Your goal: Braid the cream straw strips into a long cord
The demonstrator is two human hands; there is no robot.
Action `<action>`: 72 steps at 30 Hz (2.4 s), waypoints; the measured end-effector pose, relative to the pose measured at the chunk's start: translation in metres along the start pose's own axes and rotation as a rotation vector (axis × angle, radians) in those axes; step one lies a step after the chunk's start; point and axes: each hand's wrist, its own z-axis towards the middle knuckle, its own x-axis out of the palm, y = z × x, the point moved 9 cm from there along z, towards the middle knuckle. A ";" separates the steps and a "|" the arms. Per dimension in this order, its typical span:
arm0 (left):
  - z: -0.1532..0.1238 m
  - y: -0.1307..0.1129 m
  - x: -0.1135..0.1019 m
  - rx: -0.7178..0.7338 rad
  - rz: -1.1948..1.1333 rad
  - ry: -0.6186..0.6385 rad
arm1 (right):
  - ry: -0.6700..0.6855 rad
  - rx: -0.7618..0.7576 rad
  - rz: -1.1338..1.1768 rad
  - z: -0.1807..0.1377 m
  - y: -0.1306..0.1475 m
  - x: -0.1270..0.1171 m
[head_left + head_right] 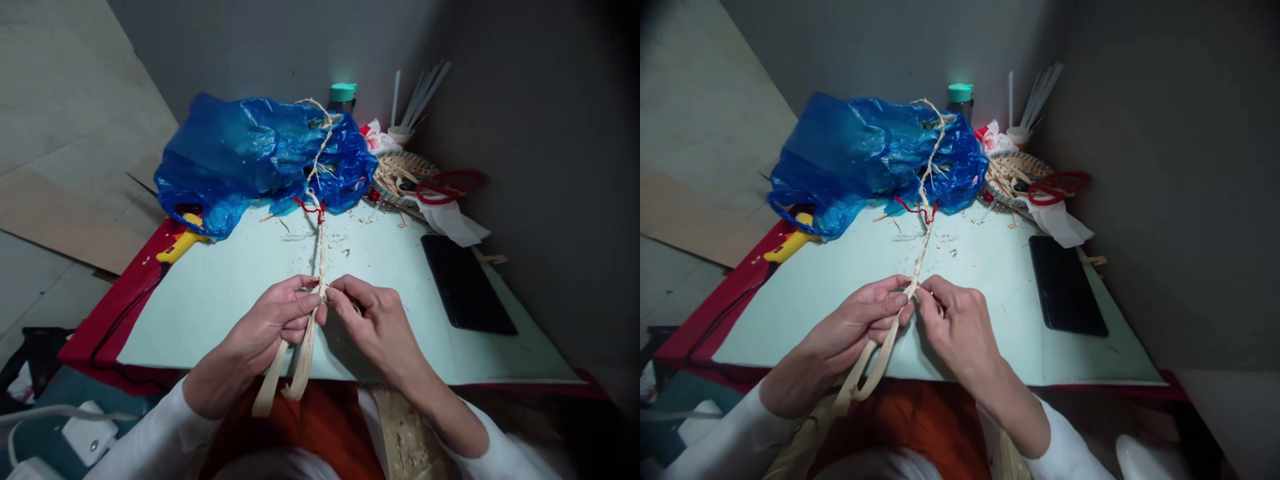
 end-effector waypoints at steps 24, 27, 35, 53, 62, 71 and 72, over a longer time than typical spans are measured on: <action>0.000 -0.011 -0.014 0.234 0.285 -0.170 | 0.281 0.354 0.662 -0.004 -0.035 0.040; -0.004 -0.014 -0.013 0.291 0.375 -0.242 | 0.217 0.327 0.606 -0.005 -0.032 0.036; -0.015 -0.014 -0.011 0.427 0.590 -0.305 | 0.083 0.154 0.123 -0.006 -0.014 0.019; -0.019 -0.018 -0.006 0.436 0.568 -0.346 | 0.011 0.024 -0.346 -0.010 0.000 0.019; -0.007 -0.008 -0.014 0.349 0.292 -0.274 | 0.034 -0.039 -0.510 -0.006 0.008 0.017; -0.020 -0.020 -0.015 0.422 0.545 -0.364 | 0.169 0.134 0.203 0.001 -0.008 0.024; -0.021 -0.022 -0.015 0.446 0.603 -0.378 | 0.178 0.156 0.278 0.001 -0.010 0.028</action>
